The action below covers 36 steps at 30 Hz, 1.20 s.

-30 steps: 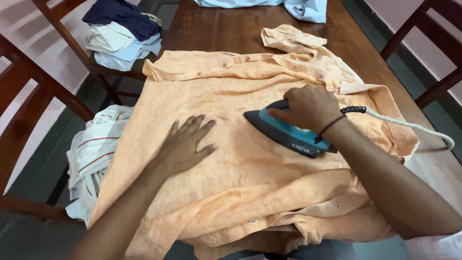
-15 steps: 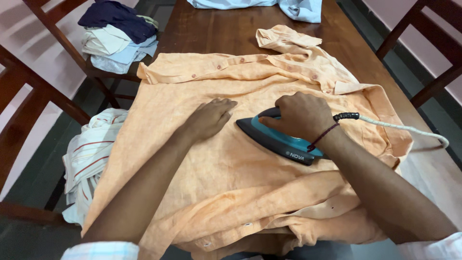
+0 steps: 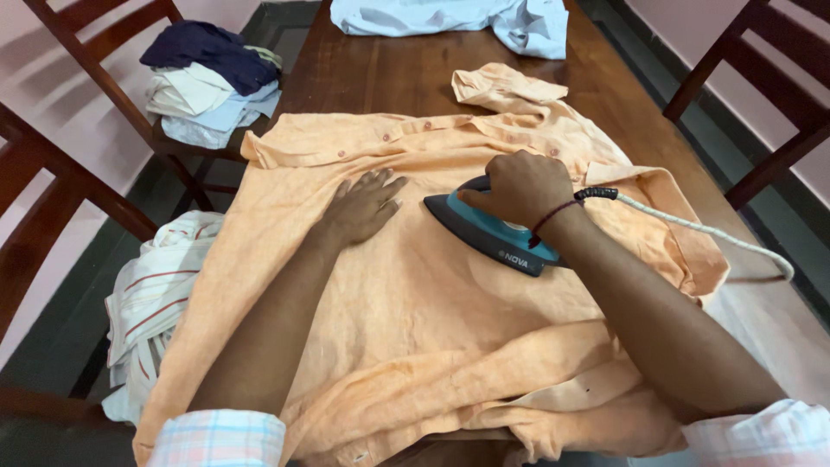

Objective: The person irons a peach-colored shirt laid out on a wooden table using a blue electric iron. They move the iron back and forth across the shirt's body and sleeves while using their left hand to smooth the fabric and hold it in place.

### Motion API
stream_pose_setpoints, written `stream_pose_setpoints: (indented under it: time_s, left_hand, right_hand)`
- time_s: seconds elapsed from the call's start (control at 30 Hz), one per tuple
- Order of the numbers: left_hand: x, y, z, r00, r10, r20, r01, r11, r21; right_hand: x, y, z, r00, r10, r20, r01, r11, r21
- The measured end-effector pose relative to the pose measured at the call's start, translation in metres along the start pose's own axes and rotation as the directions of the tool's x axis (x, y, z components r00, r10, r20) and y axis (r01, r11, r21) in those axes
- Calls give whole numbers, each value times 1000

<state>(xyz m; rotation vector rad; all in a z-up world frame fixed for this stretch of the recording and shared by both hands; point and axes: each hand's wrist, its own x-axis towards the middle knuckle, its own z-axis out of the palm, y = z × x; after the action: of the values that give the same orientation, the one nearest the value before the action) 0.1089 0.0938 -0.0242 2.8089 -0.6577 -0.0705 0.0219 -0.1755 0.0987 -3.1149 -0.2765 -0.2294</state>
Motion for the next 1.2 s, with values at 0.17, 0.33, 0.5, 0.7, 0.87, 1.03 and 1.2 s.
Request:
stream_pose_setpoints:
  time_s: [0.17, 0.33, 0.5, 0.7, 0.87, 1.03, 1.2]
  left_hand:
    - [0, 4, 1, 1000, -9, -19, 9, 1000, 24]
    - [-2, 2, 2, 999, -3, -47, 4, 1000, 30]
    - [0, -1, 5, 998, 7, -56, -6, 1000, 19]
    - [0, -4, 7, 995, 36, -97, -34, 999, 23]
    - [1, -3, 7, 995, 27, -97, -27, 1000, 4]
    - [0, -2, 6, 996, 20, -87, -20, 1000, -1]
    - [-12, -10, 14, 947, 170, -272, -194, 979, -66]
  right_hand:
    - [23, 10, 4, 1000, -3, -15, 2, 1000, -26]
    - [36, 17, 7, 1000, -17, -15, 17, 1000, -3]
    - [26, 14, 0, 995, -86, 44, 86, 996, 2]
    - [-5, 0, -8, 982, -172, 76, 173, 985, -4]
    - [-25, -12, -12, 970, -222, 102, 225, 974, -12]
    - [-44, -22, -16, 954, -284, 91, 283, 959, 27]
    - [-56, -32, -24, 957, -246, 154, 244, 969, 36]
